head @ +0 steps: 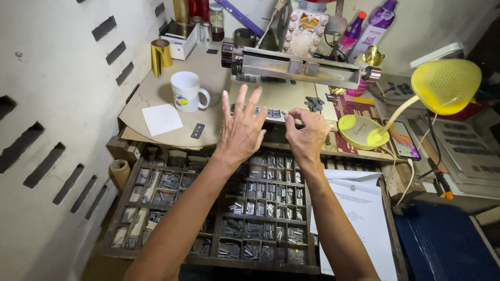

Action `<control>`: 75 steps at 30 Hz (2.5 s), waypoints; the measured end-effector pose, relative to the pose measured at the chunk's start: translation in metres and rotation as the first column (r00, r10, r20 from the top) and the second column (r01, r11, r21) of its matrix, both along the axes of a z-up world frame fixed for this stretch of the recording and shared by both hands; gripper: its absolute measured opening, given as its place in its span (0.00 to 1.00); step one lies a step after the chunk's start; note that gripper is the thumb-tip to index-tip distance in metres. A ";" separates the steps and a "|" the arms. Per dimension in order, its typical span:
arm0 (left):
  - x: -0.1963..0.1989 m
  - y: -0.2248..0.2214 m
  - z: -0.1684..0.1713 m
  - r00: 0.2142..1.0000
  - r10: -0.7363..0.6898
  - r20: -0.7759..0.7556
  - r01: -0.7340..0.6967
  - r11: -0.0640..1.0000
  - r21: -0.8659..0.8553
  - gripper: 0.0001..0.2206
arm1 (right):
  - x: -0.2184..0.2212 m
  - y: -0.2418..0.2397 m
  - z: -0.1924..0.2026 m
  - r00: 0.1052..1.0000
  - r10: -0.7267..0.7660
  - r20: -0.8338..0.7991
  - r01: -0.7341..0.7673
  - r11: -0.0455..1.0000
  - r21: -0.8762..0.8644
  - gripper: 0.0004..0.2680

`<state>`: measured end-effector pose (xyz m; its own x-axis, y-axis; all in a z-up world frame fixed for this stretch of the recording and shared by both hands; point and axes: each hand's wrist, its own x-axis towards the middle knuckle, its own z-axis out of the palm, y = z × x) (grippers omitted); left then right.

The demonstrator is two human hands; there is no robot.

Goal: Manually selecting and arranging metal type characters from a type case for letterpress printing.

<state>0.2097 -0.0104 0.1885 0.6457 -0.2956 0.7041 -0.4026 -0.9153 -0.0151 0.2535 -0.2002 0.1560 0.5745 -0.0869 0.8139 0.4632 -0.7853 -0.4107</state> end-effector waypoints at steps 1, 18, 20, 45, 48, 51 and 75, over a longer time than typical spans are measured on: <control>0.001 -0.001 -0.001 1.000 0.000 -0.003 0.000 1.000 0.000 0.22 | 0.002 0.000 -0.001 1.000 0.000 -0.003 0.000 1.000 0.000 0.04; 0.010 0.000 -0.013 0.991 -0.078 -0.111 0.069 0.994 -0.085 0.22 | 0.016 -0.010 0.062 0.746 0.362 -0.560 -0.451 0.892 -0.024 0.20; 0.011 -0.001 -0.014 0.991 -0.080 -0.107 0.071 0.994 -0.088 0.22 | 0.014 -0.006 0.070 0.728 0.362 -0.582 -0.458 0.889 -0.020 0.19; 0.009 0.003 -0.011 0.980 -0.106 -0.170 0.083 0.988 -0.134 0.22 | 0.001 0.019 0.106 0.705 0.254 -0.662 -0.510 0.830 -0.225 0.10; 0.011 0.003 -0.011 0.979 -0.094 -0.181 0.070 0.988 -0.135 0.22 | 0.017 0.011 0.089 0.715 0.253 -0.652 -0.515 0.821 -0.246 0.10; 0.011 0.003 -0.010 0.979 -0.094 -0.183 0.070 0.988 -0.135 0.21 | 0.011 0.014 0.095 0.717 0.243 -0.653 -0.502 0.830 -0.243 0.09; 0.014 0.000 -0.017 0.978 -0.104 -0.180 0.076 0.985 -0.155 0.22 | 0.038 -0.012 0.064 0.626 0.353 -0.696 -0.491 0.871 0.000 0.21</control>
